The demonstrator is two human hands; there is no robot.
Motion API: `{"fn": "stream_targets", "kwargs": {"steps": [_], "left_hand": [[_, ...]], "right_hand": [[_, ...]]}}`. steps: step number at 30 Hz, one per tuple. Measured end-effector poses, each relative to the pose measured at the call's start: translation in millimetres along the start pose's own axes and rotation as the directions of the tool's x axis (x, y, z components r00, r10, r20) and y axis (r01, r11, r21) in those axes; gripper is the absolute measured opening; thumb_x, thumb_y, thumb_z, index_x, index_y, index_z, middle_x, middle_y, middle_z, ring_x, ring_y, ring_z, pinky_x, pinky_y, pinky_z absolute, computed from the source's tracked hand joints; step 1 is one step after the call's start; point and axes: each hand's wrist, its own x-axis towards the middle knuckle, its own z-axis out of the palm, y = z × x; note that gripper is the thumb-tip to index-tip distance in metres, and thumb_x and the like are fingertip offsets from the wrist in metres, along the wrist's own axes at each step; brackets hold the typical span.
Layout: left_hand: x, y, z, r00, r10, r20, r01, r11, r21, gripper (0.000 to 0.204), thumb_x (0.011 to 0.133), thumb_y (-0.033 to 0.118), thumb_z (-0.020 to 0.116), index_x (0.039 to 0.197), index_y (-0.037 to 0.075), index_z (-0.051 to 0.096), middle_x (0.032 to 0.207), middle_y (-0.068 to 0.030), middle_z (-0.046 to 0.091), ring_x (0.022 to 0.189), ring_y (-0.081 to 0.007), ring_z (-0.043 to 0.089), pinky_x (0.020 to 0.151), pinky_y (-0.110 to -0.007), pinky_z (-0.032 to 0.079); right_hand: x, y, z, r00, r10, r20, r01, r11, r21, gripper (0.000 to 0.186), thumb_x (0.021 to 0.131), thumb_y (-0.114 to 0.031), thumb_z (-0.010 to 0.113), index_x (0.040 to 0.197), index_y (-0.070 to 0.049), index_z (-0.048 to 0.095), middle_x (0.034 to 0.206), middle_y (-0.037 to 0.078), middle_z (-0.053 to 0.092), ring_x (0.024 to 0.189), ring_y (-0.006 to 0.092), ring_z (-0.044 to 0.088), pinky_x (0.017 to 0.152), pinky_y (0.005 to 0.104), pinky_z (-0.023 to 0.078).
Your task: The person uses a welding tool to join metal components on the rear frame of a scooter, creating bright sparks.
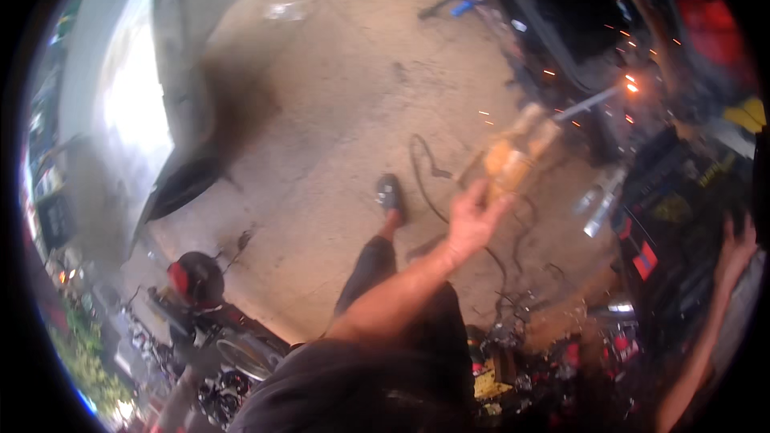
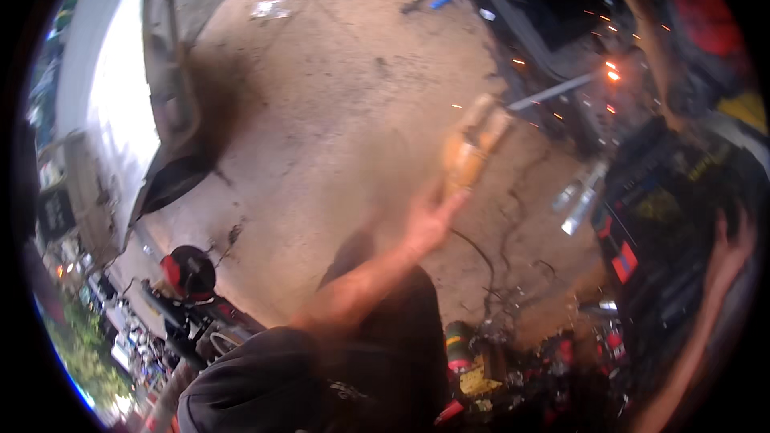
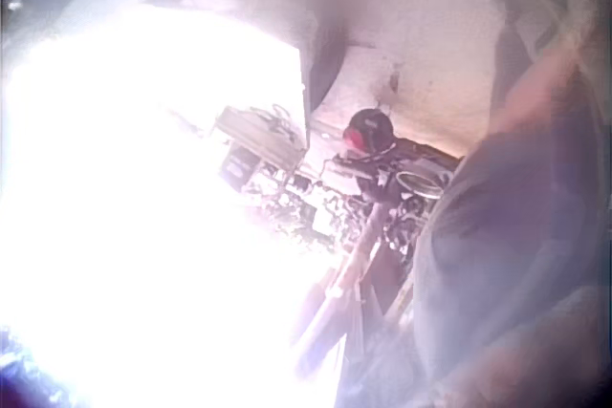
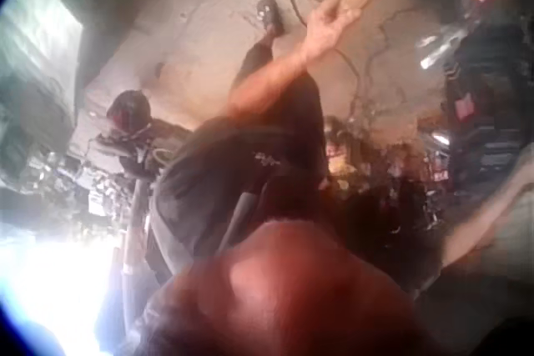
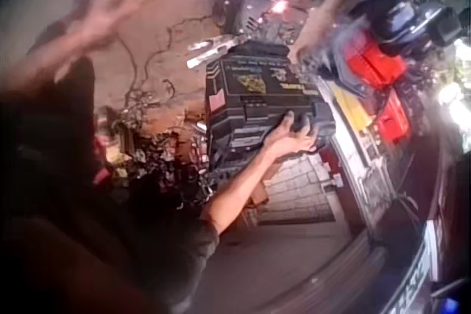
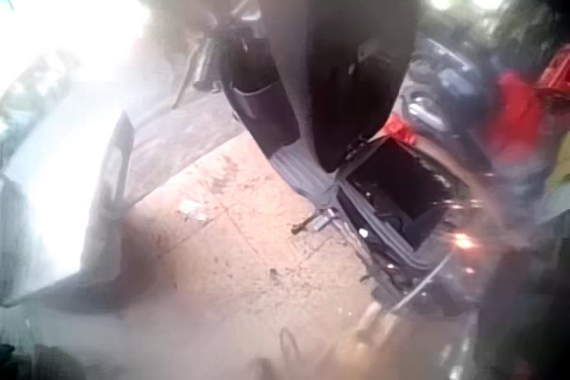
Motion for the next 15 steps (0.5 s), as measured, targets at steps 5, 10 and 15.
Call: {"fn": "stream_targets", "kwargs": {"steps": [5,10,15], "left_hand": [[4,1,-15,0.995,0.104,-0.003,-0.103,0.986,-0.13,0.035,0.09,0.015,0.068,0.117,-0.004,0.06,0.1,-0.006,0.067,0.087,-0.012,0.059,0.079,-0.026,0.049],[4,23,-8,0.997,-0.009,0.071,0.005,0.998,0.06,0.037,0.09,0.017,0.069,0.119,-0.003,0.06,0.1,-0.0056,0.067,0.09,-0.0117,0.057,0.08,-0.026,0.047],[5,19,-9,0.997,-0.004,0.077,0.006,1.0,-0.019,0.037,0.089,0.017,0.069,0.119,-0.002,0.06,0.1,-0.0065,0.067,0.09,-0.0117,0.058,0.08,-0.027,0.047]], "right_hand": [[1,-101,-27,0.998,0.038,-0.041,-0.04,0.997,-0.071,0.04,0.087,-0.032,0.064,0.118,-0.007,0.061,0.14,0.015,0.046,0.131,0.0355,0.037,0.107,0.0436,0.031],[-3,-105,-48,0.996,0.09,-0.021,-0.091,0.992,-0.089,0.039,0.086,-0.032,0.063,0.118,-0.009,0.062,0.14,0.014,0.045,0.132,0.0354,0.035,0.109,0.0443,0.03],[-2,-108,-45,0.996,0.08,-0.036,-0.083,0.993,-0.083,0.038,0.086,-0.031,0.064,0.118,-0.01,0.062,0.14,0.014,0.046,0.132,0.035,0.036,0.109,0.0442,0.03]]}}
